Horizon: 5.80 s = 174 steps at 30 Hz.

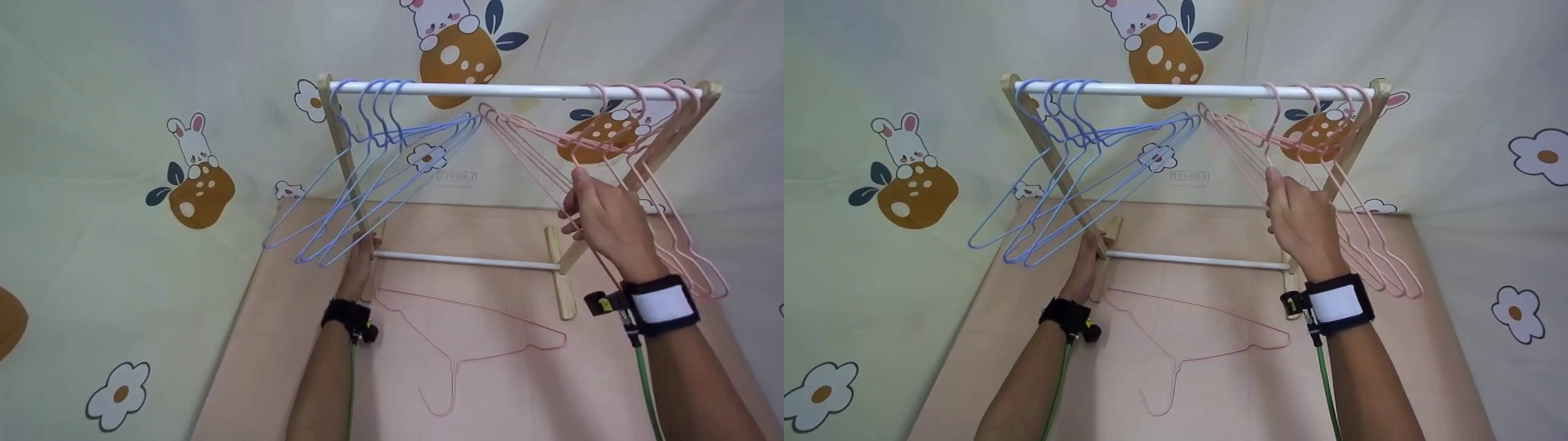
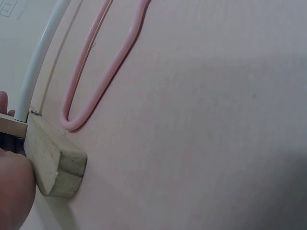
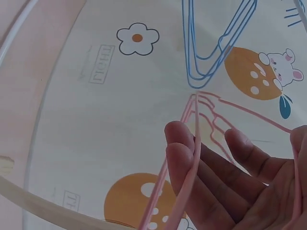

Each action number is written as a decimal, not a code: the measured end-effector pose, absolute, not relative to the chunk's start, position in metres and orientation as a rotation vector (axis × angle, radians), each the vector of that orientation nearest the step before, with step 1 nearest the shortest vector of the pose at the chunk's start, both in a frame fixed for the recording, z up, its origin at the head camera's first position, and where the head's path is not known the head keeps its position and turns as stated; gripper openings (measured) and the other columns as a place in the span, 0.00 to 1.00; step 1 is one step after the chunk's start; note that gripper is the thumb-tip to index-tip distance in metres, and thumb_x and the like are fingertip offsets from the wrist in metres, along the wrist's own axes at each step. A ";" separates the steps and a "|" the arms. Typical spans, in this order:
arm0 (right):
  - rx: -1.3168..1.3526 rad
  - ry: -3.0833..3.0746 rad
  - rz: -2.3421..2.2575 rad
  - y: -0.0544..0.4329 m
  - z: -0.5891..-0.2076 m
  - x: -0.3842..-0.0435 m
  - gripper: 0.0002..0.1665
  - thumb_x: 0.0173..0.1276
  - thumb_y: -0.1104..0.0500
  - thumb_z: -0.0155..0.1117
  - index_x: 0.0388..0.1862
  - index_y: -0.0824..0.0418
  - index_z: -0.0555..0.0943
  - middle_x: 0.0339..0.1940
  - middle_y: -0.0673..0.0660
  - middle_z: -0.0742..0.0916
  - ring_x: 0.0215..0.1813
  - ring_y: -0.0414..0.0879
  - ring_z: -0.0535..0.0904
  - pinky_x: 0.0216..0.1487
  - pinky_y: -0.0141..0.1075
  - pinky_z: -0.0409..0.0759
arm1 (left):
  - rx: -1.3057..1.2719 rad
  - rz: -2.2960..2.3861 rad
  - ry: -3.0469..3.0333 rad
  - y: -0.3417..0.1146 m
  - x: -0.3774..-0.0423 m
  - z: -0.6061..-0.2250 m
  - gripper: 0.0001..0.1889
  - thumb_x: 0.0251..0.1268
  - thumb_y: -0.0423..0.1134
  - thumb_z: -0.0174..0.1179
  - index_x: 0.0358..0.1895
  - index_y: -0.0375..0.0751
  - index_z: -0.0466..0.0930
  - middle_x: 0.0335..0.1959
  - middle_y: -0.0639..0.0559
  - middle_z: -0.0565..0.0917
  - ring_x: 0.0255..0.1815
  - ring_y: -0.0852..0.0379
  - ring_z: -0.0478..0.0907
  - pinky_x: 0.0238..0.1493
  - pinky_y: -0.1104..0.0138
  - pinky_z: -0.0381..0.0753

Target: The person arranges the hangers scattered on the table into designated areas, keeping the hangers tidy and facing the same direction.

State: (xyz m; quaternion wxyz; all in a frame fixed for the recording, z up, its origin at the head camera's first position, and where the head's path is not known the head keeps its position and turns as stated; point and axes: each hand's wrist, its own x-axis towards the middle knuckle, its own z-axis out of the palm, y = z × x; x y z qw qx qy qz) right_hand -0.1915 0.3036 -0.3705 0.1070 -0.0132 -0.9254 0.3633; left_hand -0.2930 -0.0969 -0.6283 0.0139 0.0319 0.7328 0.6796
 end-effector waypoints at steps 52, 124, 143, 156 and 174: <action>0.754 -2.480 0.459 0.263 -0.559 -0.134 0.19 0.68 0.56 0.77 0.55 0.61 0.86 0.59 0.60 0.87 0.62 0.59 0.82 0.61 0.51 0.84 | 0.050 2.072 2.265 -0.095 -0.287 -0.621 0.38 0.89 0.68 0.31 0.75 0.38 0.65 0.69 0.40 0.77 0.75 0.42 0.70 0.77 0.46 0.64; 0.544 -2.857 0.969 0.261 -0.610 -0.133 0.20 0.78 0.69 0.61 0.65 0.64 0.86 0.58 0.61 0.90 0.61 0.59 0.86 0.64 0.58 0.82 | 0.010 2.013 2.312 -0.095 -0.289 -0.624 0.45 0.84 0.75 0.31 0.78 0.39 0.65 0.66 0.44 0.78 0.62 0.46 0.72 0.69 0.48 0.69; 0.408 -2.808 1.169 0.271 -0.609 -0.128 0.22 0.83 0.66 0.59 0.71 0.61 0.84 0.63 0.55 0.90 0.67 0.56 0.85 0.69 0.60 0.78 | 0.046 2.052 2.312 -0.094 -0.290 -0.621 0.38 0.88 0.67 0.31 0.73 0.35 0.67 0.66 0.37 0.77 0.68 0.39 0.72 0.69 0.49 0.67; 0.460 -2.779 1.110 0.274 -0.608 -0.128 0.21 0.83 0.67 0.58 0.70 0.57 0.82 0.56 0.52 0.87 0.55 0.42 0.81 0.59 0.49 0.81 | 0.006 2.076 2.285 -0.093 -0.292 -0.623 0.41 0.86 0.70 0.32 0.74 0.35 0.67 0.67 0.37 0.78 0.70 0.40 0.72 0.73 0.47 0.67; 0.188 -2.804 1.075 0.274 -0.541 -0.137 0.27 0.82 0.67 0.48 0.77 0.61 0.76 0.56 0.60 0.90 0.53 0.55 0.87 0.54 0.57 0.81 | 0.058 2.098 2.283 -0.094 -0.289 -0.624 0.45 0.81 0.74 0.34 0.75 0.35 0.66 0.66 0.38 0.79 0.67 0.40 0.72 0.71 0.48 0.66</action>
